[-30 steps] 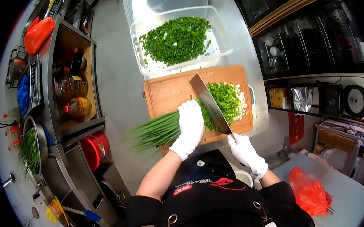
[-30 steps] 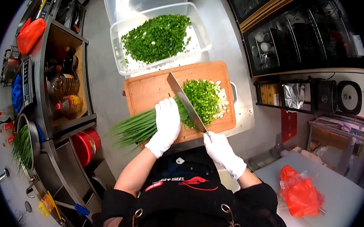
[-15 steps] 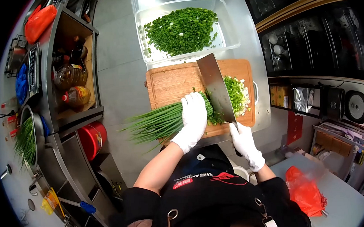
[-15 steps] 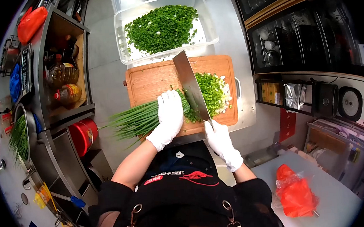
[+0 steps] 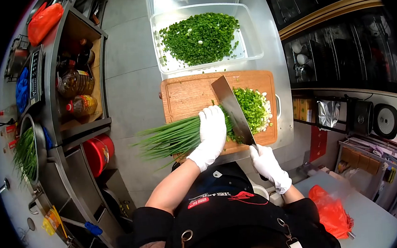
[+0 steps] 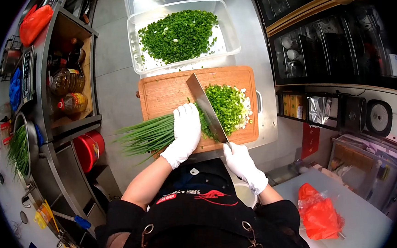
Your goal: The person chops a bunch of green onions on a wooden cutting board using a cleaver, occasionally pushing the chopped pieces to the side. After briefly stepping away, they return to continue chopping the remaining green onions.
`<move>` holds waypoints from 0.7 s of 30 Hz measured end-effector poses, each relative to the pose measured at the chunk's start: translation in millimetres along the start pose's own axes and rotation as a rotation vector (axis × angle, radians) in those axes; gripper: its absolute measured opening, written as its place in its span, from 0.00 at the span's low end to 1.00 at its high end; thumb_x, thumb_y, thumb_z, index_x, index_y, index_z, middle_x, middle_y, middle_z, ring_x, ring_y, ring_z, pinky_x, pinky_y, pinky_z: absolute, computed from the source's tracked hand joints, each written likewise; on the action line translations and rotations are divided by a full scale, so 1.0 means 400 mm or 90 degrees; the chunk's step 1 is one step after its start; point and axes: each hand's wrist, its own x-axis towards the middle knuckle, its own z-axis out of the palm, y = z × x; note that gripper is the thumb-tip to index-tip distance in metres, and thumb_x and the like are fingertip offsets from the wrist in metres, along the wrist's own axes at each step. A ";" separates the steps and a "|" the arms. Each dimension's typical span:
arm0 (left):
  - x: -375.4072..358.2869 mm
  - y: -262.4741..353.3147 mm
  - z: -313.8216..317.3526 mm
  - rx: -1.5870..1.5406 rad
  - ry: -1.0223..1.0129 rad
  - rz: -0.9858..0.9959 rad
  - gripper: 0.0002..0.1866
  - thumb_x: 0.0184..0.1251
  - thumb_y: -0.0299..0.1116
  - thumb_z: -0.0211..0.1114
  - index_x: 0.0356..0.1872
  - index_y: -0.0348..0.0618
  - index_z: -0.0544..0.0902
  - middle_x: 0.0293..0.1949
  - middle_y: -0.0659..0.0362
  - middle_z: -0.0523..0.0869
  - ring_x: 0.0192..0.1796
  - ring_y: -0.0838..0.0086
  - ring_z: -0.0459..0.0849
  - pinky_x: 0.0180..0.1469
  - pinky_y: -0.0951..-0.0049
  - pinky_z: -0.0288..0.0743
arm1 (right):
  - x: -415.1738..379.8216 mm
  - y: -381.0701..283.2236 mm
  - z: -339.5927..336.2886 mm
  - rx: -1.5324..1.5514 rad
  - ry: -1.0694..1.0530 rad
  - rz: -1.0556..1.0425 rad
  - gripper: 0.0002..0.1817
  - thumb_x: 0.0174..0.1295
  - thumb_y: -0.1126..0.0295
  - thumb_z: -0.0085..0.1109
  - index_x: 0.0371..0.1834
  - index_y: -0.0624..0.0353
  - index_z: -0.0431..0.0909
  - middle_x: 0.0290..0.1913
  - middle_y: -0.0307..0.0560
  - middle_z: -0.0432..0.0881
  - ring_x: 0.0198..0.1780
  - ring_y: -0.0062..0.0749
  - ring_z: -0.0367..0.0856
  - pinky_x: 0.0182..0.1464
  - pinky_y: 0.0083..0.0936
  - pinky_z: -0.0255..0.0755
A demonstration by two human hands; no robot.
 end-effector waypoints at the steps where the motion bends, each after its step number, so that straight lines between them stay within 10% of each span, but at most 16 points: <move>1: 0.002 0.001 0.004 -0.001 0.001 -0.002 0.25 0.64 0.32 0.54 0.60 0.28 0.72 0.51 0.45 0.77 0.54 0.57 0.74 0.61 0.57 0.65 | 0.018 -0.012 0.007 -0.002 0.000 -0.001 0.15 0.70 0.65 0.50 0.37 0.66 0.79 0.31 0.69 0.81 0.37 0.63 0.82 0.41 0.47 0.74; 21: -0.005 0.006 0.002 -0.018 0.041 -0.011 0.25 0.62 0.32 0.54 0.59 0.27 0.73 0.50 0.45 0.77 0.52 0.57 0.73 0.60 0.56 0.64 | -0.019 0.000 0.017 0.026 0.047 -0.052 0.13 0.69 0.65 0.53 0.39 0.66 0.79 0.29 0.68 0.81 0.35 0.63 0.81 0.38 0.46 0.74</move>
